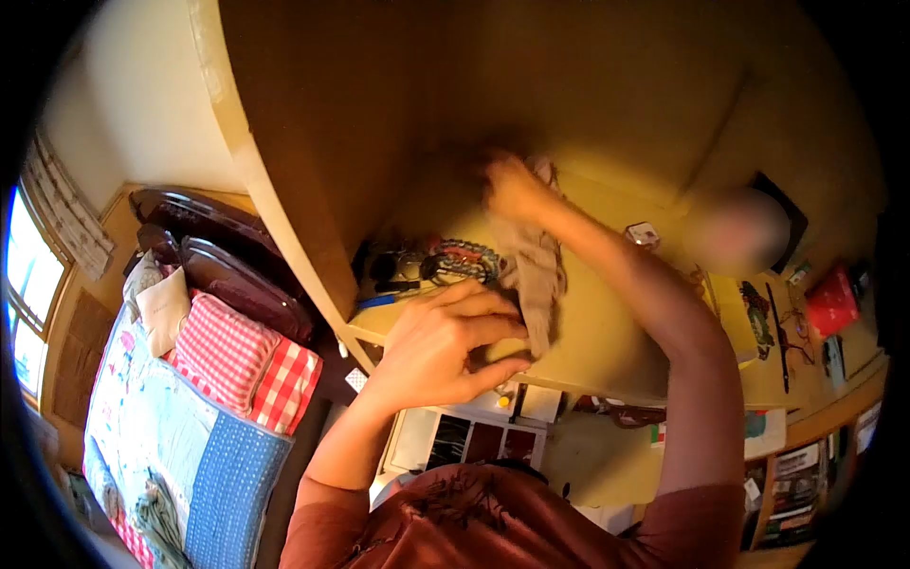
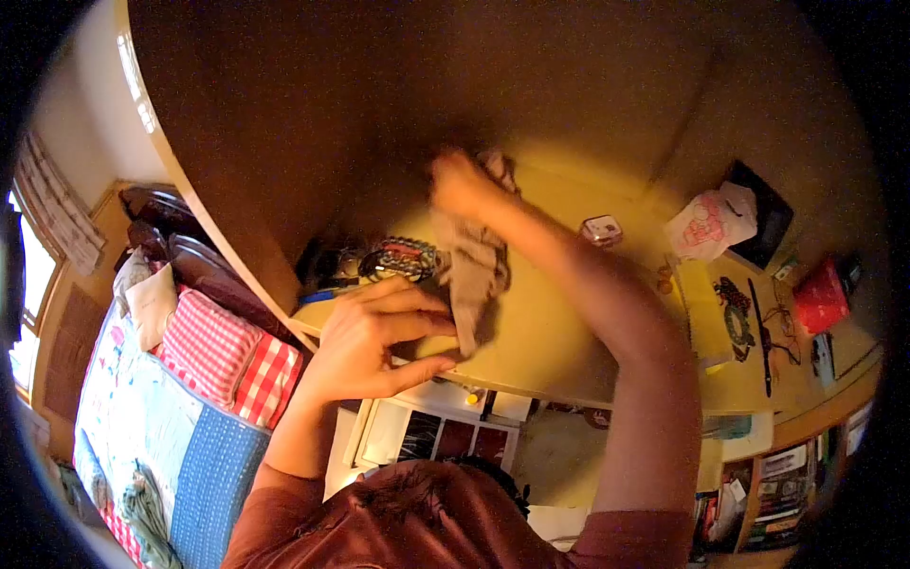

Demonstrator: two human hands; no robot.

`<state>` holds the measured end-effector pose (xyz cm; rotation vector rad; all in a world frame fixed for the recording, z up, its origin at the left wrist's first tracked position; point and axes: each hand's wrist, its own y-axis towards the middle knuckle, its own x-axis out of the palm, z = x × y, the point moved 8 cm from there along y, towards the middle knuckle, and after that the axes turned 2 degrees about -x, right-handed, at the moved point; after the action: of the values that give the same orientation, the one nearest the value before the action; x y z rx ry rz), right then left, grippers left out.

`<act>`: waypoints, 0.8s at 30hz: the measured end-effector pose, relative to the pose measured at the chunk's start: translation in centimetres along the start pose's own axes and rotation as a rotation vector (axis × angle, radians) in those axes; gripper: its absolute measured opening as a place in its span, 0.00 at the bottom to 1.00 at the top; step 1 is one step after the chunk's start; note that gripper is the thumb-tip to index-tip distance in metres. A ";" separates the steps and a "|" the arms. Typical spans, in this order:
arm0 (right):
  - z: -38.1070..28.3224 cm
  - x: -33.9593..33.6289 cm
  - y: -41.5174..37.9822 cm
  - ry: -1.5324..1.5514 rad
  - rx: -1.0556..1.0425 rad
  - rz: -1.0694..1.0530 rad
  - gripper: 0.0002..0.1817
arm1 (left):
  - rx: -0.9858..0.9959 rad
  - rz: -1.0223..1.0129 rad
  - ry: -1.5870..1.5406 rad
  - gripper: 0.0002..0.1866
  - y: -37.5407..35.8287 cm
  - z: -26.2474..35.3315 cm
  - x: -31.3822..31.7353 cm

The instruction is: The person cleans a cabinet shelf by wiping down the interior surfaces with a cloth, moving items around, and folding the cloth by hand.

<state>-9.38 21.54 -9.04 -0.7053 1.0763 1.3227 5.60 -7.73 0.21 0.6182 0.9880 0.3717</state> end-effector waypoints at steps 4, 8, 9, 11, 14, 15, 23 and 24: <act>-3.4 -12.9 -10.4 0.561 -0.181 0.341 0.19 | -0.021 -0.019 0.002 0.13 0.1 0.0 0.2; 2.5 -16.5 -11.7 0.672 0.028 0.344 0.12 | 0.006 -0.003 0.032 0.13 -0.1 0.0 0.2; 5.2 -17.1 -12.2 0.764 0.258 0.370 0.11 | -0.005 -0.006 0.023 0.13 -0.1 -0.1 0.2; 10.8 -17.1 -12.6 0.853 0.525 0.483 0.12 | -0.012 -0.019 -0.007 0.13 0.1 -0.1 0.1; 14.7 -15.8 -11.7 0.809 0.487 0.684 0.14 | -0.024 -0.018 0.008 0.13 0.0 -0.1 0.0; 13.3 -14.7 -11.4 0.774 0.485 0.608 0.18 | -0.019 -0.010 0.015 0.13 -0.1 0.0 0.0; 5.1 -6.7 -7.7 0.180 0.353 -0.119 0.28 | -0.021 -0.012 0.016 0.13 0.0 -0.1 0.2; 4.4 -6.6 -6.6 0.166 0.236 -0.146 0.27 | -0.022 -0.023 0.023 0.13 0.0 -0.1 0.2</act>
<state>-1.46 21.76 -2.40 -0.7110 1.2653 1.0064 5.66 -7.58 0.07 0.5831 1.0107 0.3700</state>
